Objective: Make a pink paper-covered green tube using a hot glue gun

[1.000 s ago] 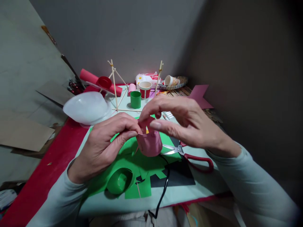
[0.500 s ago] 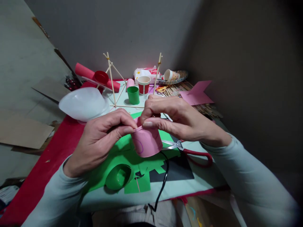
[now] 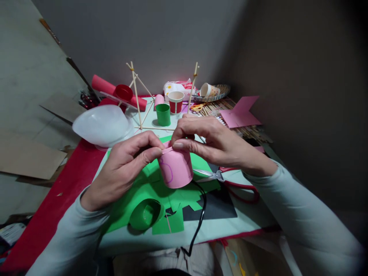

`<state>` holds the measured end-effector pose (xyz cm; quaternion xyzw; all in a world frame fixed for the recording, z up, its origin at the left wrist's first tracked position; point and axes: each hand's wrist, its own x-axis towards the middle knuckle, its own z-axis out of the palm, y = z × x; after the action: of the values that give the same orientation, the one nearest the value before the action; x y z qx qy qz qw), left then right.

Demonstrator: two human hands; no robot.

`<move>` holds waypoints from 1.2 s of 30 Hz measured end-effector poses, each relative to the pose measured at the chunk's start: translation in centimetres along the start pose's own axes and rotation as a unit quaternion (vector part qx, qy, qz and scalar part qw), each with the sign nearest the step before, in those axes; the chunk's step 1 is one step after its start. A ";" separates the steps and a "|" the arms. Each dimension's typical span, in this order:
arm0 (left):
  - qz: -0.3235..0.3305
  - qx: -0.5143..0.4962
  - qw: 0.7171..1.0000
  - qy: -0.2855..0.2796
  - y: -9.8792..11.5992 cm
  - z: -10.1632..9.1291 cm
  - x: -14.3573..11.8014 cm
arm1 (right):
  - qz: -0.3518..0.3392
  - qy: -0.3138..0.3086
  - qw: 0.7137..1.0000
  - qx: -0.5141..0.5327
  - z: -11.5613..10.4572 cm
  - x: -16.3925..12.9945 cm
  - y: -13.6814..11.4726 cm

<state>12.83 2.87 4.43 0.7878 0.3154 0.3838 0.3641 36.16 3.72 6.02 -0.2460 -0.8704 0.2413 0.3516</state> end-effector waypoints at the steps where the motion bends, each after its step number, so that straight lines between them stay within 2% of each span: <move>1: 0.003 -0.010 1.000 0.000 0.0 0.0 0.0 | 0.001 0.003 1.000 -0.003 0.0 0.0 0.0; 8: 0.042 0.009 0.998 0.051 0.0 0.4 0.1 | 0.003 0.008 1.000 0.023 0.0 -0.2 -0.9; 10: 0.062 0.011 0.997 0.038 0.0 0.3 0.2 | -0.005 0.009 0.999 0.035 0.1 -0.2 -0.8; 14: 0.103 -0.021 0.994 -0.026 0.0 -0.2 0.4 | -0.014 -0.018 0.995 0.092 0.0 -0.1 -0.5; 19: 0.095 -0.008 0.995 -0.024 -0.2 -0.4 0.5 | 0.022 -0.035 0.987 0.157 -0.2 -0.1 -0.4; 26: 0.085 -0.052 0.995 0.016 -1.0 -0.3 0.3 | 0.048 -0.015 0.986 0.161 -0.3 -0.1 -0.5; 31: 0.072 -0.103 0.992 0.000 -1.4 -0.6 0.5 | 0.029 -0.051 0.986 0.154 -0.6 0.1 -0.8; 34: 0.084 -0.099 0.991 -0.020 -1.4 -0.7 0.6 | 0.004 -0.051 0.985 0.165 -0.5 0.1 -0.8; 36: 0.090 -0.090 0.992 -0.012 -1.4 -0.8 0.6 | -0.008 -0.046 0.987 0.157 -0.5 0.1 -0.7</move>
<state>12.17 4.34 3.85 0.7818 0.2026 0.4322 0.4012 36.30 3.33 6.80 -0.1692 -0.8390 0.3828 0.3476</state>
